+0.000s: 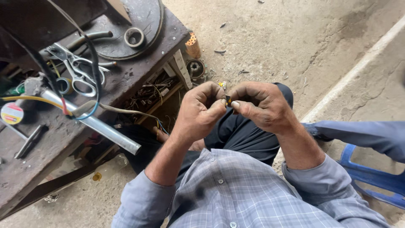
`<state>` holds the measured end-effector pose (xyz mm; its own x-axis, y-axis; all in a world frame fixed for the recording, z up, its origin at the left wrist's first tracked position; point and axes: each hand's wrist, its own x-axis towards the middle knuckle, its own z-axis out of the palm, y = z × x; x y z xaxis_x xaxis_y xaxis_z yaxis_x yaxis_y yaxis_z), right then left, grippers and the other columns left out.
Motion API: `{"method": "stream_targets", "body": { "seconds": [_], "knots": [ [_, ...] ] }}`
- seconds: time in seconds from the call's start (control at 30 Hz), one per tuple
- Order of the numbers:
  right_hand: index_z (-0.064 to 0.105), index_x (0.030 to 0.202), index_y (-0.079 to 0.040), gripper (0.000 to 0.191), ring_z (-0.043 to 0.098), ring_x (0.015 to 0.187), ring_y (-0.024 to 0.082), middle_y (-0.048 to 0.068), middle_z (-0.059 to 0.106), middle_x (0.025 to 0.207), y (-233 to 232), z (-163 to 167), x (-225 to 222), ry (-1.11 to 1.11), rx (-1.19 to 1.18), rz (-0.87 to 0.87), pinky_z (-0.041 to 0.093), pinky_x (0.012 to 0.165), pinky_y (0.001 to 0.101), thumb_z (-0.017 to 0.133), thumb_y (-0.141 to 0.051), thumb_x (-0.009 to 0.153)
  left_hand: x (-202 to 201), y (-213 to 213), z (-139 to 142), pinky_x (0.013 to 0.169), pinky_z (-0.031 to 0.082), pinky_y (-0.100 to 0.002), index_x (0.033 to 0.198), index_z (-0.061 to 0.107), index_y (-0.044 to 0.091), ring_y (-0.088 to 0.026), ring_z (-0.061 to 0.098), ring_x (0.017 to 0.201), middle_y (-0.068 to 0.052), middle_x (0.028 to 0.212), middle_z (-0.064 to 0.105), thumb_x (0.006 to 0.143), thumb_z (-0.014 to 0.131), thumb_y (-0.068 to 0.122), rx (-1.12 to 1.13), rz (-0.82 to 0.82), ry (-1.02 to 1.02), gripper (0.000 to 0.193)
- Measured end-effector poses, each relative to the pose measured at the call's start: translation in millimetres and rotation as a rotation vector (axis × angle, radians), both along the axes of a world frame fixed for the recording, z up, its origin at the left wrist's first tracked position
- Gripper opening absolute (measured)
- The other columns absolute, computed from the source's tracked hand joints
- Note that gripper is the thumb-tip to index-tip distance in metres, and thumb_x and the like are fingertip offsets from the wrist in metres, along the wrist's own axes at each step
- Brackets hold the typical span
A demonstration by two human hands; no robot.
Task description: The person sits on the ground and wraps black electrical tape around a bundle of wires connected to a small motor component, tearing tape pieces by hand and pressing them around the wiring. They continue taping different sections of the wire harness throughout the clip.
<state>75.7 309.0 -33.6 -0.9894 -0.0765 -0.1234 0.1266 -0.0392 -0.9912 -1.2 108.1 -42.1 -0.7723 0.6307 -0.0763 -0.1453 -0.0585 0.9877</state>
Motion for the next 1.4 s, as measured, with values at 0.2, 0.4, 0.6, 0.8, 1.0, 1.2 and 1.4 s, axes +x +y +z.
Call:
{"method": "stream_targets", "body": {
  "seconds": [0.2,0.4,0.6,0.8,1.0,1.2,1.4],
  "knots": [
    [0.069,0.107,0.003,0.013,0.058,0.084,0.004,-0.001,0.066,0.092,-6,-1,-3,0.030,0.056,-0.015,0.049,0.072,0.0192,0.066,-0.006,0.098,2,-3,-4,0.065,0.047,-0.022,0.087,0.063,0.002,-0.003,0.052,0.075,0.002,0.078,0.062,0.089,0.067,0.007,-0.104,0.018,0.113,0.006],
    [0.068,0.096,0.000,0.008,0.057,0.077,0.009,0.002,0.063,0.084,-16,6,-6,0.202,0.390,-0.125,0.048,0.068,0.0248,0.067,-0.006,0.091,-4,-1,-9,0.068,0.057,-0.023,0.098,0.069,0.000,-0.006,0.067,0.073,-0.002,0.084,0.071,0.095,0.066,0.010,0.194,0.126,-0.258,0.011],
    [0.065,0.093,0.000,0.014,0.066,0.079,0.023,0.010,0.065,0.086,-26,15,-6,0.390,0.695,-0.206,0.053,0.073,0.0344,0.071,-0.011,0.087,11,-2,11,0.070,0.059,-0.023,0.102,0.073,-0.002,-0.006,0.070,0.080,-0.005,0.090,0.075,0.093,0.075,0.011,-0.056,0.134,0.104,0.016],
    [0.066,0.094,-0.001,0.017,0.067,0.088,0.030,0.012,0.066,0.093,-30,21,-7,0.537,0.825,-0.222,0.054,0.079,0.0403,0.075,-0.015,0.089,10,4,29,0.068,0.058,-0.024,0.100,0.075,0.000,-0.007,0.072,0.076,-0.008,0.088,0.075,0.092,0.072,0.010,-0.183,0.208,0.354,0.013],
    [0.066,0.093,-0.002,0.013,0.068,0.090,0.030,0.011,0.067,0.094,-31,21,-7,0.584,0.838,-0.242,0.055,0.080,0.0407,0.075,-0.009,0.087,12,9,18,0.066,0.058,-0.023,0.098,0.075,-0.001,-0.007,0.070,0.073,-0.006,0.084,0.074,0.091,0.069,0.010,-0.177,0.237,0.249,0.013],
    [0.066,0.092,-0.002,0.011,0.068,0.086,0.025,0.010,0.067,0.093,-28,17,-6,0.541,0.776,-0.246,0.056,0.077,0.0366,0.071,-0.003,0.083,4,13,-8,0.070,0.058,-0.024,0.099,0.071,-0.004,-0.008,0.069,0.075,-0.006,0.087,0.073,0.096,0.067,0.007,0.055,0.210,-0.155,0.013],
    [0.066,0.091,-0.002,0.010,0.067,0.080,0.023,0.010,0.067,0.090,-19,15,-6,0.485,0.794,-0.265,0.055,0.072,0.0348,0.072,-0.002,0.083,-2,8,-23,0.070,0.061,-0.028,0.099,0.070,-0.004,-0.012,0.070,0.072,-0.009,0.086,0.074,0.096,0.065,0.007,0.188,0.194,-0.338,0.012]
  ]
}}
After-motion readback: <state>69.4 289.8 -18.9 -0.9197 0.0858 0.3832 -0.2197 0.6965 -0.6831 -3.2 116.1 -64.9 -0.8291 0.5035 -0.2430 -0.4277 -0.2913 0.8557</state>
